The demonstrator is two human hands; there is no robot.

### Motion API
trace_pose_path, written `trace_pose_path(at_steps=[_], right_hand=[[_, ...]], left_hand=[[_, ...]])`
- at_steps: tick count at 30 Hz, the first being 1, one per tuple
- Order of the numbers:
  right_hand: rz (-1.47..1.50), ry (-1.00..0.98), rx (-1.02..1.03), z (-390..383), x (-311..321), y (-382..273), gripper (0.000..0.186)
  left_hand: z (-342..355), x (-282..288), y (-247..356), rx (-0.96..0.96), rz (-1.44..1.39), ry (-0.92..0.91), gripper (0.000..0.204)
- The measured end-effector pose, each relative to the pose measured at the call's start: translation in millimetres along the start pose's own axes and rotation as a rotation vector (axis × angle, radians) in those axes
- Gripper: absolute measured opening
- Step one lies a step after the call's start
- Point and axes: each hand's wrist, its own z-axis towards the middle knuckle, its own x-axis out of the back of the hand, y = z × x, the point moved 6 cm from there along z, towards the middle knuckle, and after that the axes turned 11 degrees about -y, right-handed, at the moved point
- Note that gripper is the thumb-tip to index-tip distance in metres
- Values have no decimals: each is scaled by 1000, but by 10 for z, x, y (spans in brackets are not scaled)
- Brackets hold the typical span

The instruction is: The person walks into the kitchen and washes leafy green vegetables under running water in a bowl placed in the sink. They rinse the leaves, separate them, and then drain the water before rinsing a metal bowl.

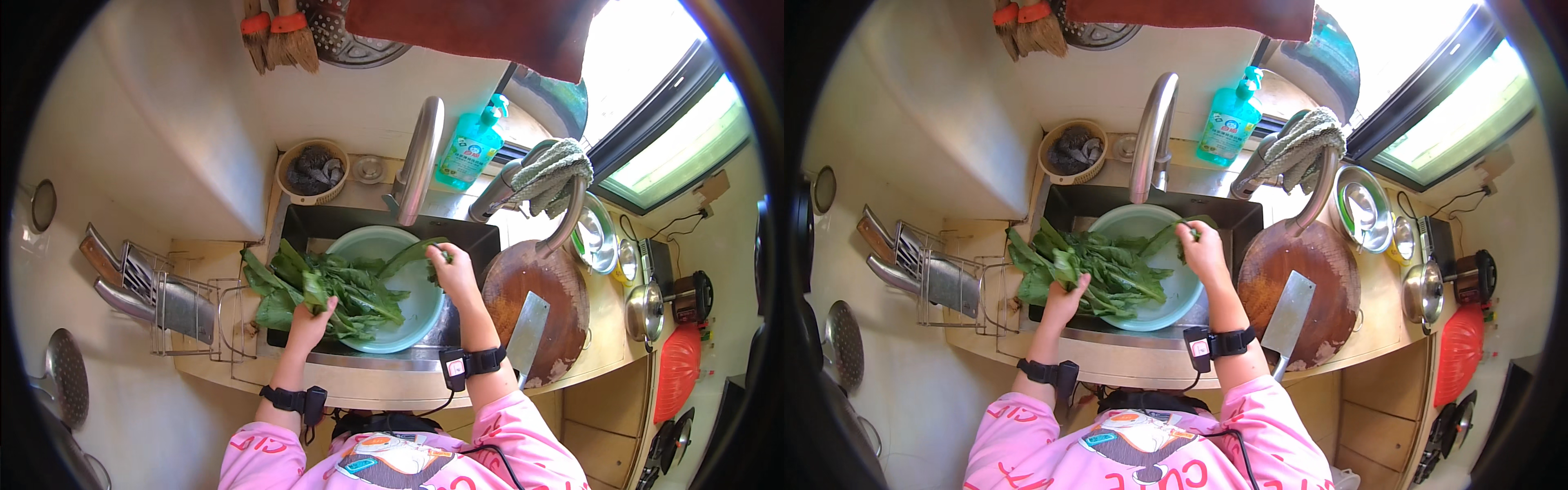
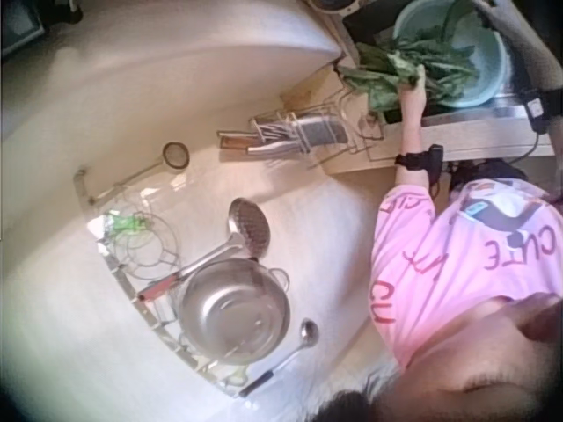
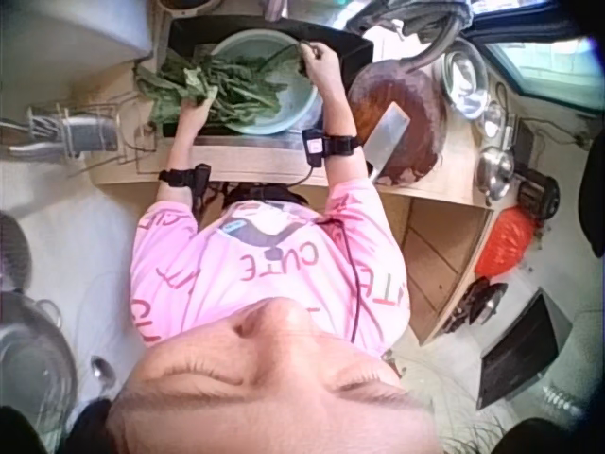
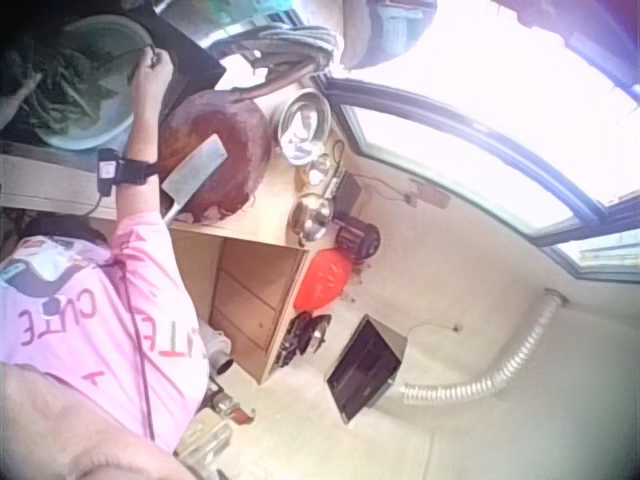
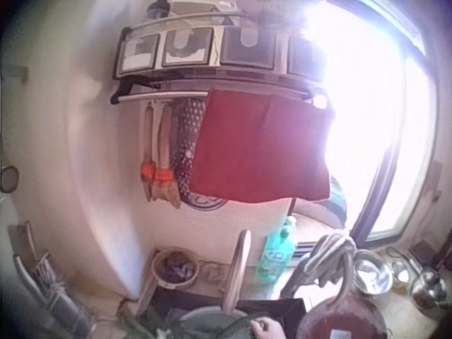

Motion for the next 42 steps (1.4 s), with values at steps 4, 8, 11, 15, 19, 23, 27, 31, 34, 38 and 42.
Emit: trace_pose_path(at_steps=[4, 8, 11, 15, 19, 23, 27, 31, 34, 38, 42], right_hand=[[269, -32, -262, 2, -192, 528, 18], [448, -82, -302, -10, -330, 741, 18], [451, -123, -271, 26, -348, 731, 19], [511, -175, -210, 32, -443, 648, 16], [550, -220, -142, -35, -606, 508, 14], [358, -271, -138, -134, -812, 231, 28], [254, -254, -230, -336, -1117, -70, 53], [291, -316, -139, -589, -1405, -237, 64], [-7, -305, 242, -779, -1583, -438, 49], [-398, -482, 184, -1081, -1674, -321, 72], [-595, -735, -7, -1190, -1646, -148, 93]], left_hand=[[-26, 59, 82, -38, -527, 117, 26], [25, -13, 160, -69, -648, 44, 30], [195, -103, 99, -63, -575, 32, 32], [353, -89, 84, -152, -91, 44, 75], [30, 52, 164, -128, 344, 383, 99], [-272, -27, 437, -417, 236, 323, 71], [-290, -279, 263, -227, -384, 25, 47], [-361, -674, -91, 32, -911, -233, 48], [-305, -853, -161, -112, -1169, -225, 49], [-76, -1053, 66, -437, -1588, -565, 50], [-219, -1256, -331, 115, -1762, -9, 51]])
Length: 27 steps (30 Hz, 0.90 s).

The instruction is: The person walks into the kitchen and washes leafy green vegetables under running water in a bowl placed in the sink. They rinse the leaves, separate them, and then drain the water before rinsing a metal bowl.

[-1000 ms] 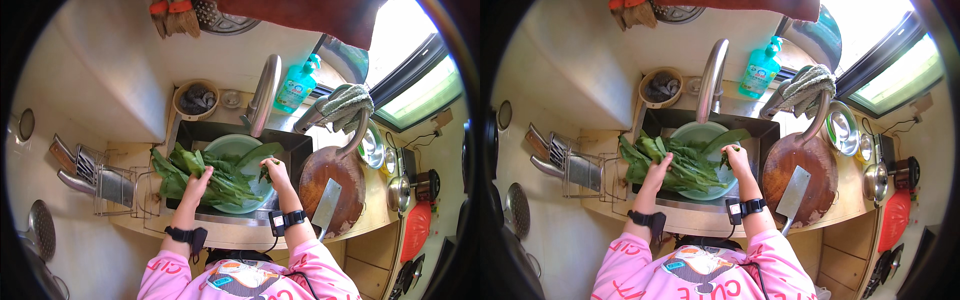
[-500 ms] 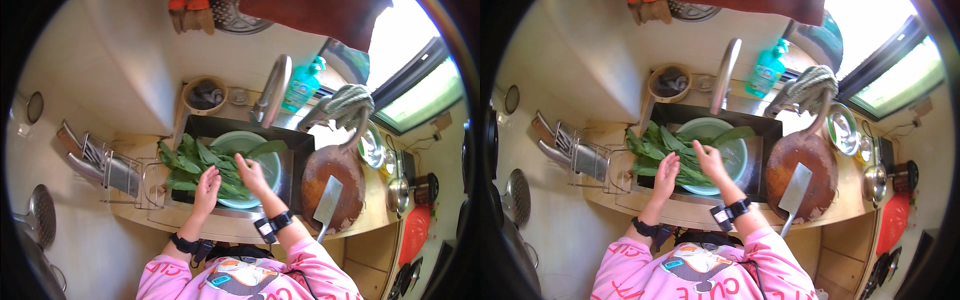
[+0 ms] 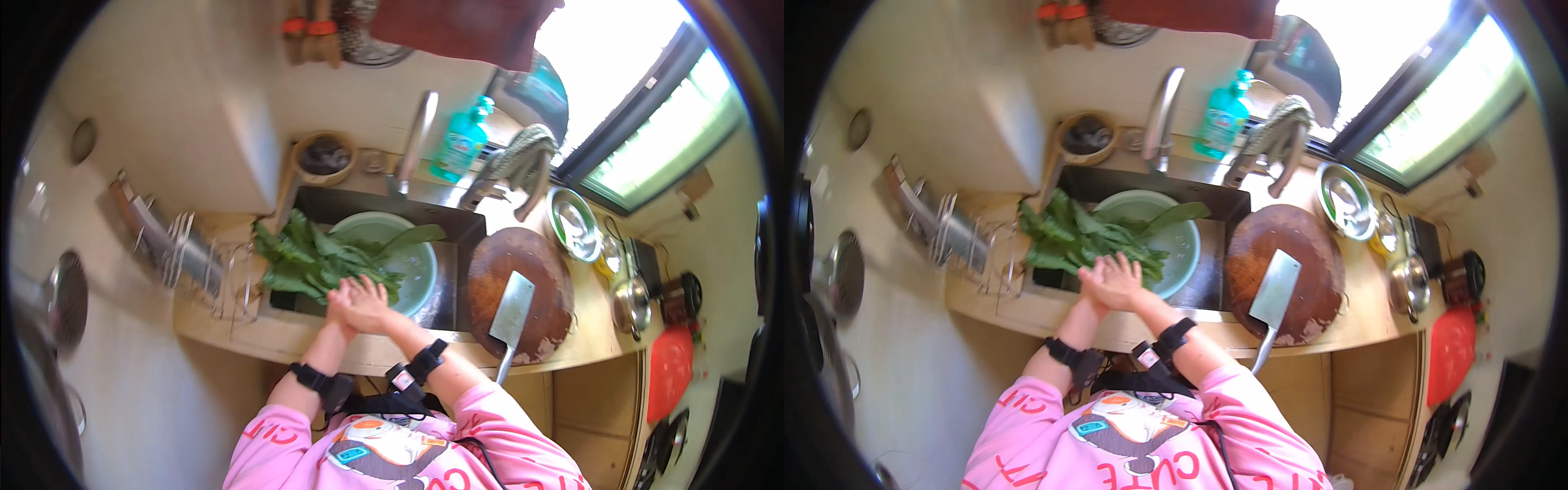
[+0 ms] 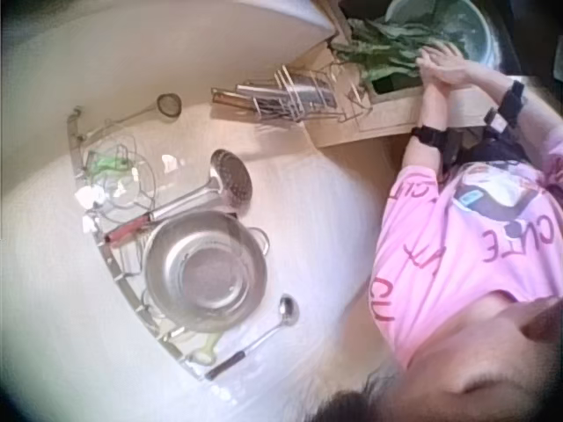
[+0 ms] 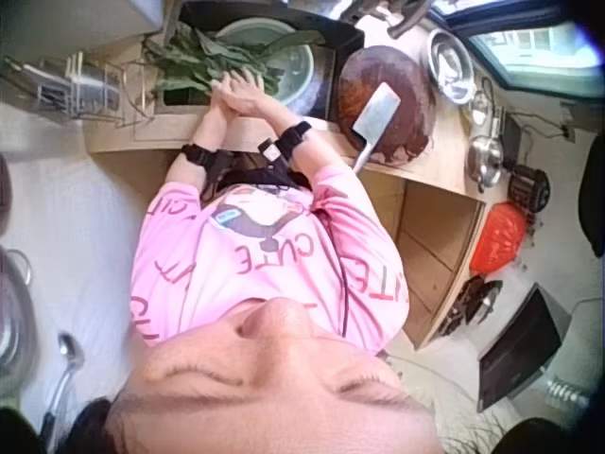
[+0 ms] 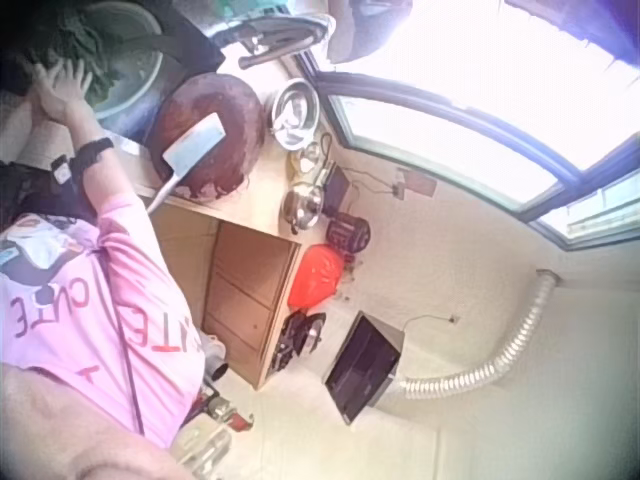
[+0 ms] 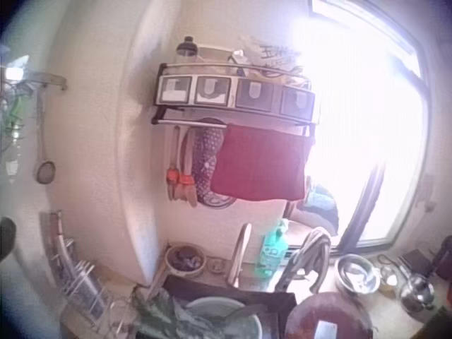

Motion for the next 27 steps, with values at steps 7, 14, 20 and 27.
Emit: trace_pose_path(at_steps=[7, 14, 20, 27], right_hand=[[270, 358, 121, -36, 254, 538, 69], [665, 355, 159, -110, 389, 711, 71], [747, 283, 226, -5, 100, 317, 63], [672, 228, 282, -53, -5, 152, 61]], left_hand=[[-440, 9, 296, 33, 379, 111, 27], [-2160, 545, 1406, -401, 287, 138, 28], [-3364, 1600, 1401, -588, 101, 447, 27], [-3362, 2898, 1331, -572, -10, 762, 22]])
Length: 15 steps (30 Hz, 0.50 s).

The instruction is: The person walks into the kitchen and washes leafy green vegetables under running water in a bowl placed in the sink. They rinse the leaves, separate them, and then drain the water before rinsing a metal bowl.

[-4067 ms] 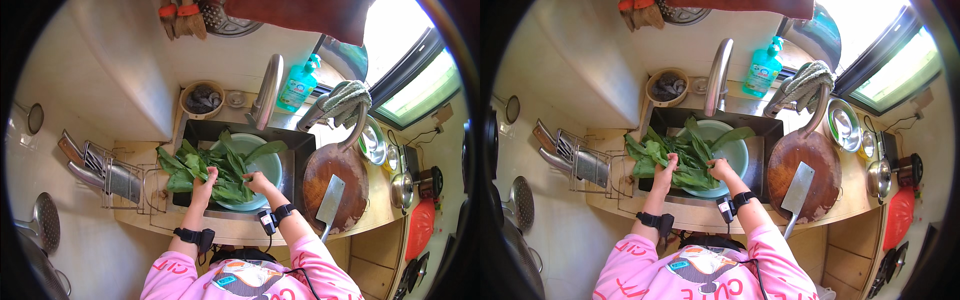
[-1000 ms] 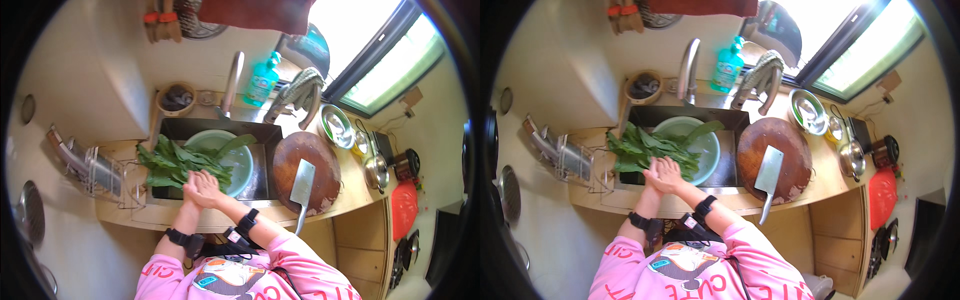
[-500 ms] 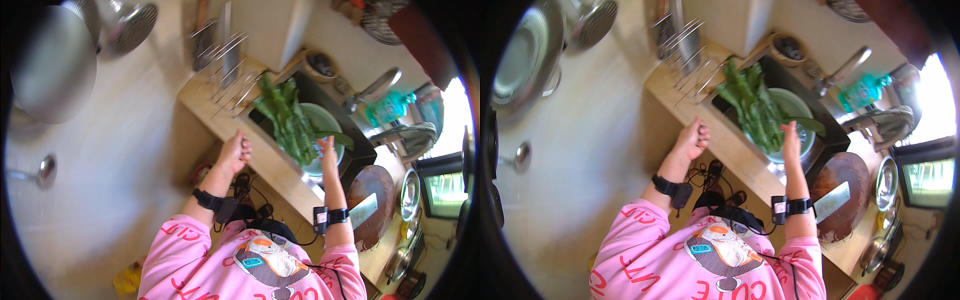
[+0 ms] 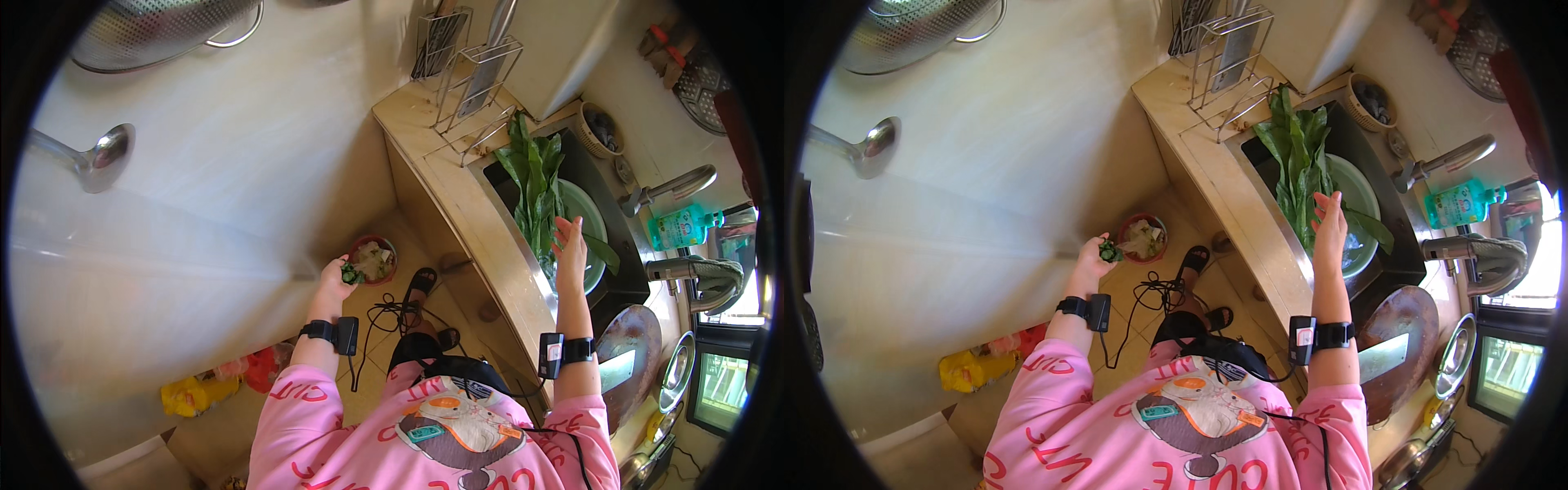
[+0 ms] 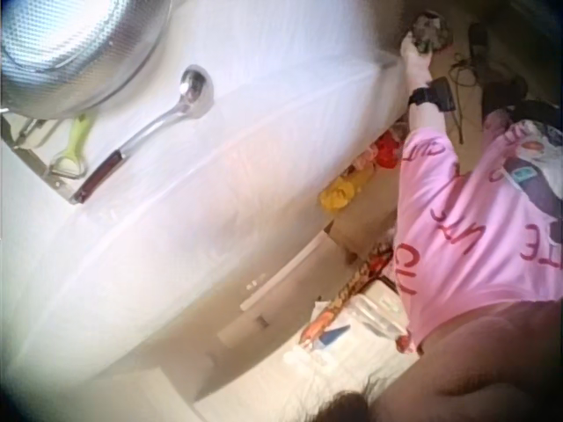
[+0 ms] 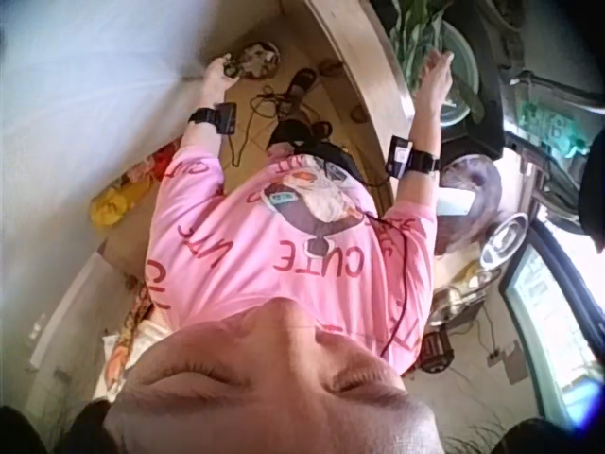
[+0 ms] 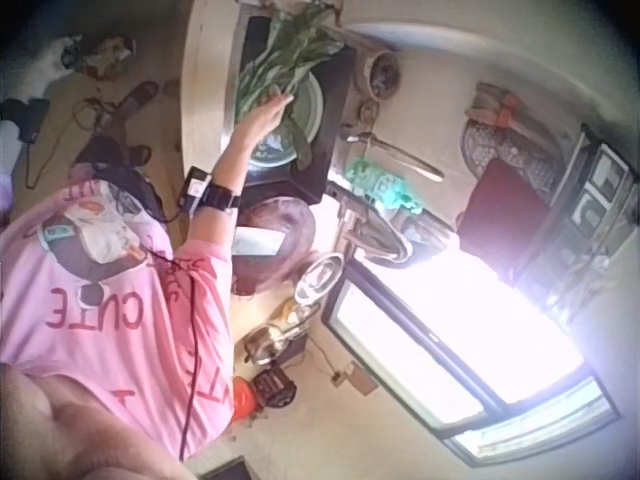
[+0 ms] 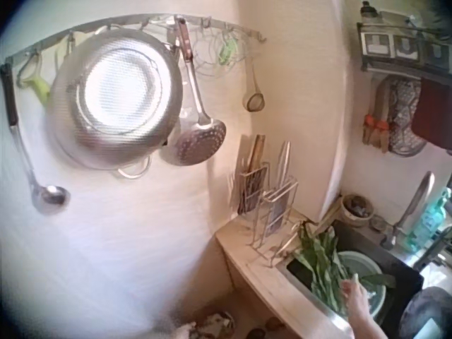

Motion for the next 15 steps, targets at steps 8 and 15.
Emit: trace_pose_path(at_steps=[8, 15], right_hand=[[-187, 67, -77, -89, 339, 70, 63], [-166, 94, -82, -47, 486, 139, 60]], left_hand=[[1128, 384, -124, -182, 288, 105, 42], [1100, 340, 26, -262, 435, 114, 31]])
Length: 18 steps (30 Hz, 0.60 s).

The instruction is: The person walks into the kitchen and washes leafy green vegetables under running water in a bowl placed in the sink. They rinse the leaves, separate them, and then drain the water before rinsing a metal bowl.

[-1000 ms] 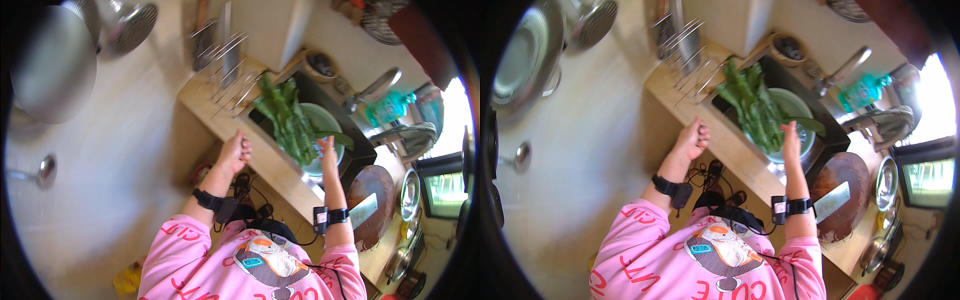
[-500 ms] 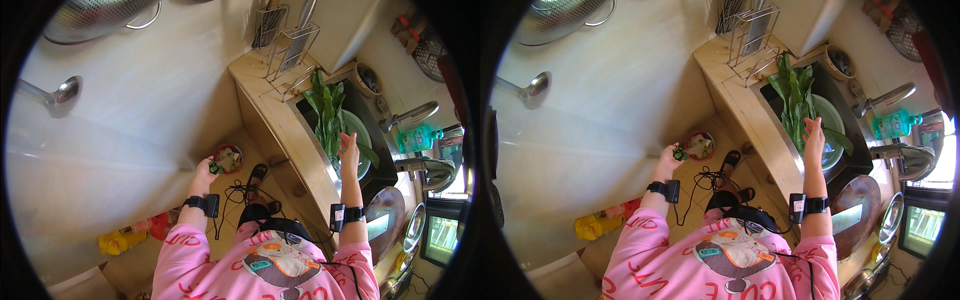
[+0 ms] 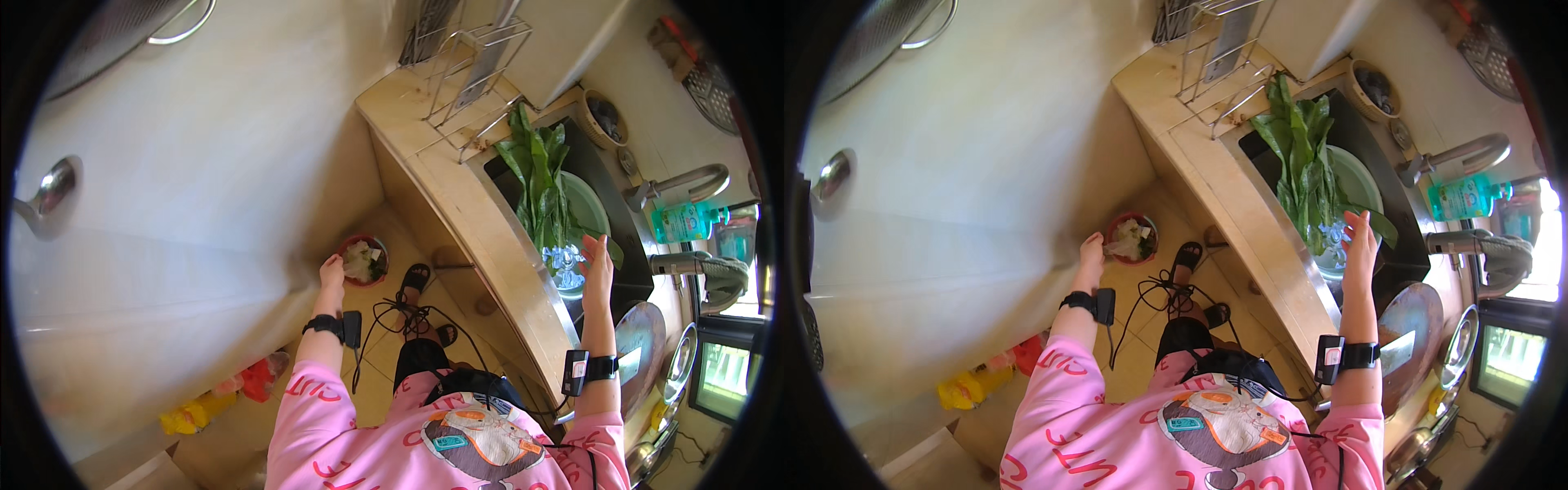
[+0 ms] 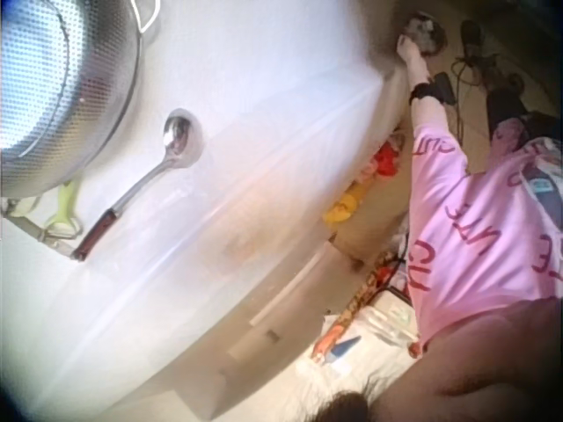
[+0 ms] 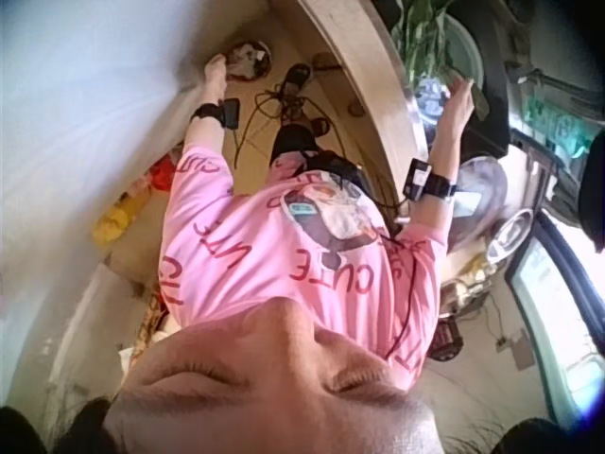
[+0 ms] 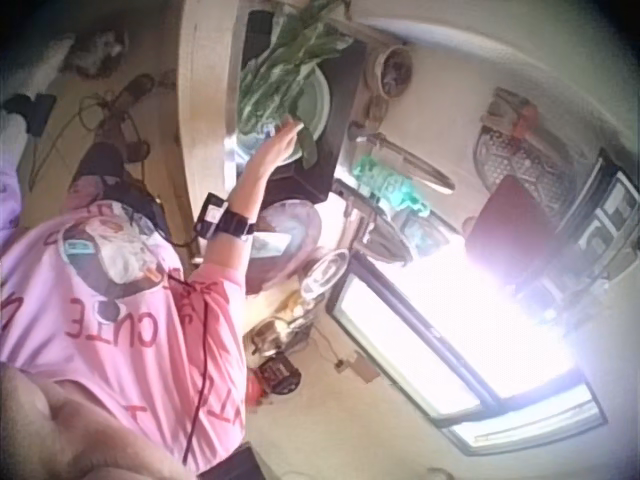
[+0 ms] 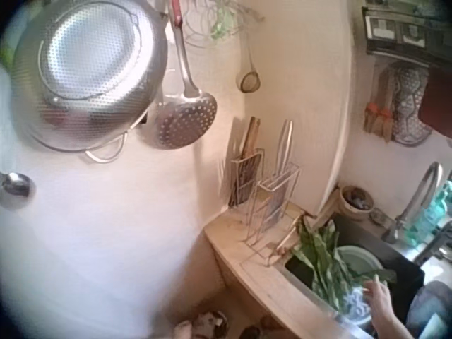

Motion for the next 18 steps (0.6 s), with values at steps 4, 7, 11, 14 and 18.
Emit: trace_pose_path(at_steps=[4, 7, 11, 14, 18], right_hand=[[-26, 84, 14, 142, 191, 117, 51], [-52, 157, -35, 316, 378, 268, 44], [-298, 191, 63, 505, 481, 441, 38], [-487, -265, -277, 715, 276, 926, 31], [-1464, -868, 63, 893, -234, 1235, 37]], left_hand=[[-707, -479, 723, -65, 143, -300, 34], [-1420, -1178, 1309, -199, 390, -611, 35], [-2263, -2236, 1635, -338, 679, -1053, 36], [-2447, -2975, 1513, -308, 886, -1199, 37], [-2314, -3741, 1366, -234, 944, -1265, 37]])
